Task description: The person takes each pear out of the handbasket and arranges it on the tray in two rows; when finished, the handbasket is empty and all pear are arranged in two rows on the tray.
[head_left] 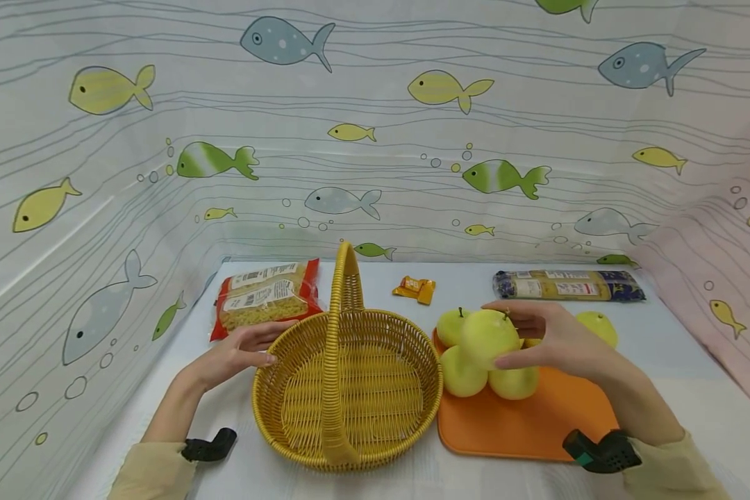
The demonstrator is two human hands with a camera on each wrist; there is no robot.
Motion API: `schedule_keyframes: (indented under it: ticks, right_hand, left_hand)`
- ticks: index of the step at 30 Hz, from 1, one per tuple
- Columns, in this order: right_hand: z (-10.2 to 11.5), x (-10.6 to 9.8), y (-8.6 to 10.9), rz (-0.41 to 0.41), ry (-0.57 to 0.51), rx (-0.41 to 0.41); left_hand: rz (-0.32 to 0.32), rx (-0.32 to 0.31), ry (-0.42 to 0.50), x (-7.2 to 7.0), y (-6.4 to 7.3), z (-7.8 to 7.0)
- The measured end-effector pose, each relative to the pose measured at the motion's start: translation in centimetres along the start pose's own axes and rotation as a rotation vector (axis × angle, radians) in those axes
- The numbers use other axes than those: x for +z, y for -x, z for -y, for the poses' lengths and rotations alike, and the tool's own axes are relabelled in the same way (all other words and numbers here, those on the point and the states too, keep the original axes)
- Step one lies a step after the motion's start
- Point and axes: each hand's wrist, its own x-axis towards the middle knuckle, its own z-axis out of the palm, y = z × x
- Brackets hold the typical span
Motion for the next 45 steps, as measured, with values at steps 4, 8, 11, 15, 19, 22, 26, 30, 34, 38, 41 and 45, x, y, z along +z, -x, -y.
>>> schedule_keyframes:
  ticks: [4,8,11,15,19,22,26,30,34,38,41,45]
  right_hand:
    - [-0.8,-0.4,0.3,-0.001,-0.007,0.017]
    - [-1.5,-0.9,0.3,-0.014,-0.012,0.007]
    - [-1.9,-1.2,0.3,-0.026,-0.006,0.009]
    - [-2.4,-1.6,0.5,-0.041,0.006,0.019]
    - [-2.8,-2.2,0.7,-0.055,0.040,0.027]
    - [-3.2,-2.7,0.9,-0.060,0.074,0.023]
    - [-3.5,-3.4,1.1,-0.058,0.082,0.017]
    - [-3.8,-4.0,1.4,-0.064,0.096,0.040]
    - [-4.3,-4.7,1.8,-0.067,0.119,0.058]
    - [-4.8,-5.4,2.2,-0.056,0.100,0.056]
    - [-5.2,-5.8,2.3,-0.051,0.092,0.049]
    - [-5.8,-6.2,2.5,-0.052,0.107,0.047]
  left_hand:
    - [0.001,-0.005,-0.005,-0.1,0.0,-0.1]
    - [-0.010,-0.021,-0.009,-0.1,0.1,-0.1]
    - [-0.010,-0.035,-0.007,0.0,0.1,-0.1]
    - [0.003,-0.032,0.000,0.0,0.0,-0.2]
    - [0.000,-0.030,-0.001,0.0,0.0,-0.1]
    - [-0.011,-0.037,-0.004,0.0,0.0,-0.1]
    - [-0.006,-0.031,0.001,0.0,0.0,-0.2]
    - [0.005,-0.013,0.008,0.1,0.0,-0.2]
    - [0.001,-0.010,-0.005,0.1,0.0,-0.3]
    - [-0.011,-0.029,-0.024,0.0,0.0,-0.3]
    - [-0.017,-0.041,-0.028,0.0,0.0,-0.2]
    - [-0.014,-0.040,-0.030,0.0,0.0,-0.1]
